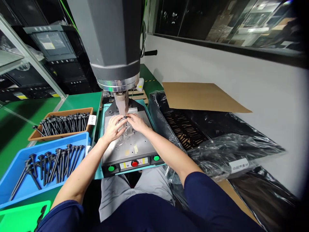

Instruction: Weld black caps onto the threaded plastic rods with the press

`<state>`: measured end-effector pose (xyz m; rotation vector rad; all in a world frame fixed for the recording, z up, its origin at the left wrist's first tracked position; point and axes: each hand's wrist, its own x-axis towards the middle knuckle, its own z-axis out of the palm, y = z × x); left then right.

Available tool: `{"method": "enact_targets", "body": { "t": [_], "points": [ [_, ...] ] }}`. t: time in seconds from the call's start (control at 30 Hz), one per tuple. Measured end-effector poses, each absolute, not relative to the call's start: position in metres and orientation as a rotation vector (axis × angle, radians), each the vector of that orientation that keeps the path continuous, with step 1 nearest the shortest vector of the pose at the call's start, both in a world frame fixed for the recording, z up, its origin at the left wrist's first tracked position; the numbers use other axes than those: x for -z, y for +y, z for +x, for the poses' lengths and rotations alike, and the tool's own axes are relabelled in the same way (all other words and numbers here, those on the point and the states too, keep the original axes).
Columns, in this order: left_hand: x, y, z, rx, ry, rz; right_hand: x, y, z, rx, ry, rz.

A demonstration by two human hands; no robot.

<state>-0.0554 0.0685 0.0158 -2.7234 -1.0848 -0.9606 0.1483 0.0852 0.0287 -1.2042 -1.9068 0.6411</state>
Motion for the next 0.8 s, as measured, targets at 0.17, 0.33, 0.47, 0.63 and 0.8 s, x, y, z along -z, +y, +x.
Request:
{"method": "enact_targets", "body": {
  "t": [0.17, 0.33, 0.47, 0.63, 0.8],
  "points": [
    [-0.03, 0.059, -0.058, 0.8, -1.097, -2.705, -0.029, 0.082, 0.145, -0.646, -1.928, -1.201],
    [-0.033, 0.058, -0.056, 0.767, -1.124, -2.671, -0.032, 0.085, 0.147, -0.658, -1.971, -1.18],
    [-0.034, 0.059, -0.055, 0.772, -1.119, -2.679, -0.034, 0.085, 0.149, -0.668, -1.99, -1.189],
    [-0.041, 0.06, -0.054, 0.761, -1.075, -2.69, -0.034, 0.085, 0.152, -0.645, -1.99, -1.203],
    [-0.046, 0.058, -0.053, 0.791, -1.052, -2.691, -0.034, 0.085, 0.159, -0.556, -1.967, -1.187]
  ]
}}
